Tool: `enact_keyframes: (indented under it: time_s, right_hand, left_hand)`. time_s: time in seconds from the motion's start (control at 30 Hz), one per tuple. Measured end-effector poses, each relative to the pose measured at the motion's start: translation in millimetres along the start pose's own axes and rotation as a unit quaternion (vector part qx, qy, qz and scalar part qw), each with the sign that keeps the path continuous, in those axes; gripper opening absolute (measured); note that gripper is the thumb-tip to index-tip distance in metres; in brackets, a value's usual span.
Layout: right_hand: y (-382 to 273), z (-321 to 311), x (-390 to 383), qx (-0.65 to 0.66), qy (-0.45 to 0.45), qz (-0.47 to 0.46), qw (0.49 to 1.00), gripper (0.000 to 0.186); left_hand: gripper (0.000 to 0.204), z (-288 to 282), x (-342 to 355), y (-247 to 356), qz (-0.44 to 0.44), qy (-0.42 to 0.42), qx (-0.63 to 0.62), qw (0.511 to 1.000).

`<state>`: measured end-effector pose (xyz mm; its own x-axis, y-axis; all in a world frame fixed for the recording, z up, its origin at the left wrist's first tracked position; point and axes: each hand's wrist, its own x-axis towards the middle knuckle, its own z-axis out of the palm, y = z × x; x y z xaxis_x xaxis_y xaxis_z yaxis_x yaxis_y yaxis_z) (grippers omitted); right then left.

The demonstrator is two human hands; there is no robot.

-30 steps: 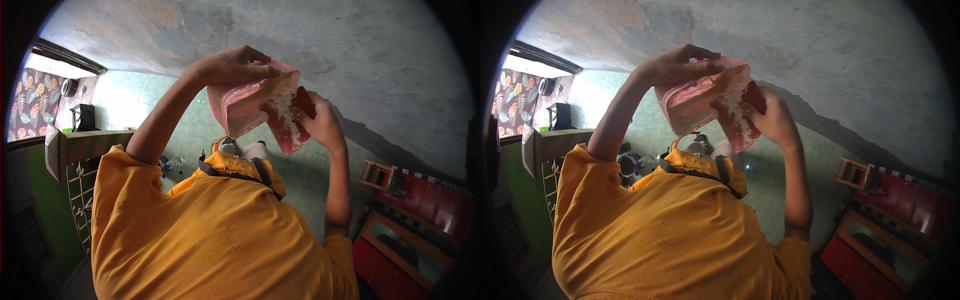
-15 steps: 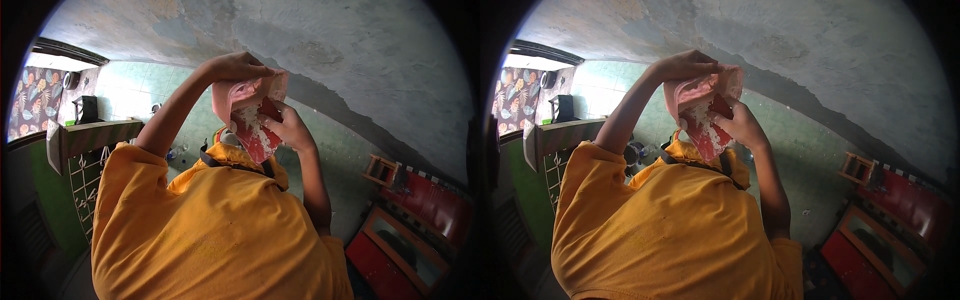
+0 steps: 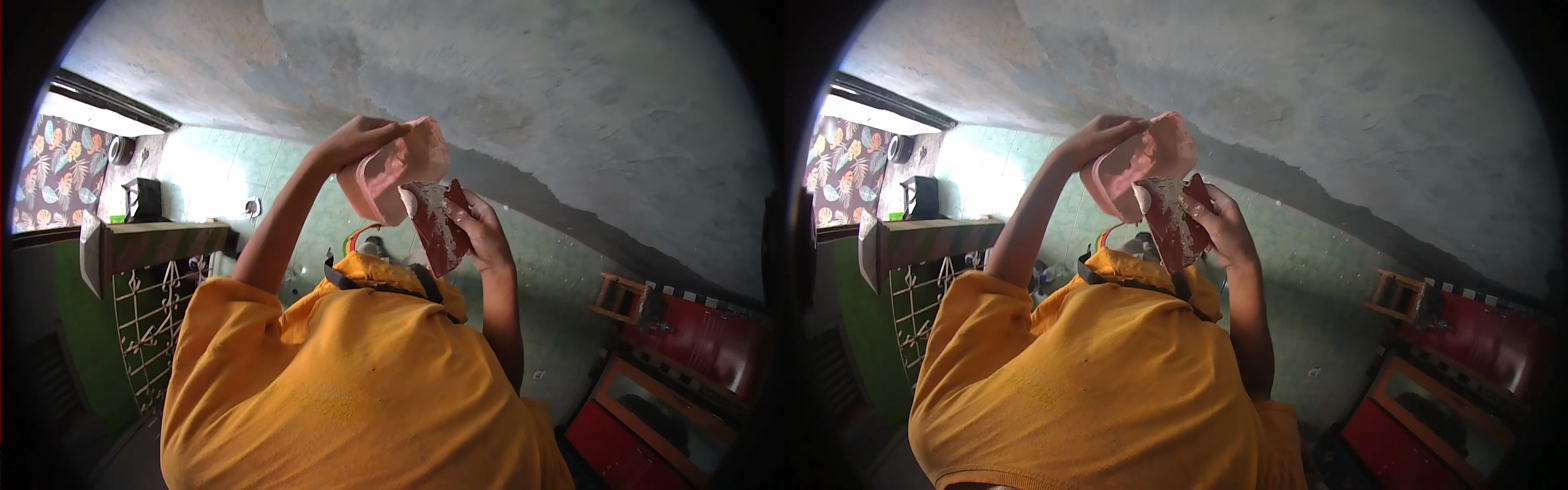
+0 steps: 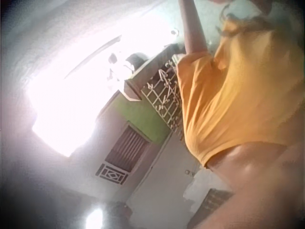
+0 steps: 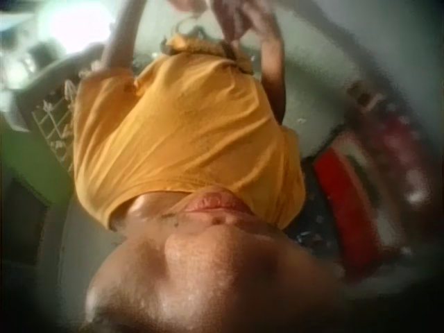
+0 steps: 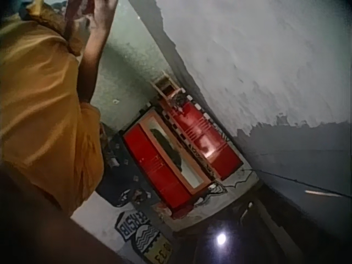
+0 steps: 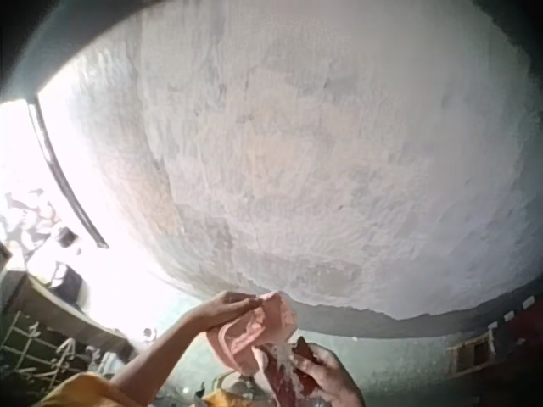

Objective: The person applies putty to an indoor wall using a scraper, repeatedly picking up white putty from a small pink container and spreading it in long strokes over the gray wall surface.

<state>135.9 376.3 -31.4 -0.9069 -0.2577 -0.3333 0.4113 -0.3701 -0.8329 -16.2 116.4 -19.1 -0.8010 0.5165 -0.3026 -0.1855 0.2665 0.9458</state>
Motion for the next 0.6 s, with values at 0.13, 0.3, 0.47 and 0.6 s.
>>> enact_keyframes:
  time_s: [0.13,0.3,0.47,0.6]
  right_hand:
    - [-20.7,0.7,-21.0,0.069,0.118,-0.146,0.98,0.045]
    - [-113.4,-4.0,-36.8,0.159,0.124,-0.322,0.925,0.054]
    - [-304.1,19.2,-83.4,-0.066,0.303,-0.658,0.687,0.038]
    - [-465.3,27.9,-92.0,-0.412,0.31,-0.829,0.216,0.022]
  left_hand:
    - [0.045,32.3,-15.5,13.1,0.106,0.067,-0.078,0.989]
    - [0.053,63.1,-11.2,-17.1,0.125,0.032,-0.182,0.975]
    - [0.046,112.2,-23.6,-2.1,0.094,0.028,-0.322,0.942]
    - [0.046,135.0,-35.7,40.8,0.096,0.042,-0.304,0.947]
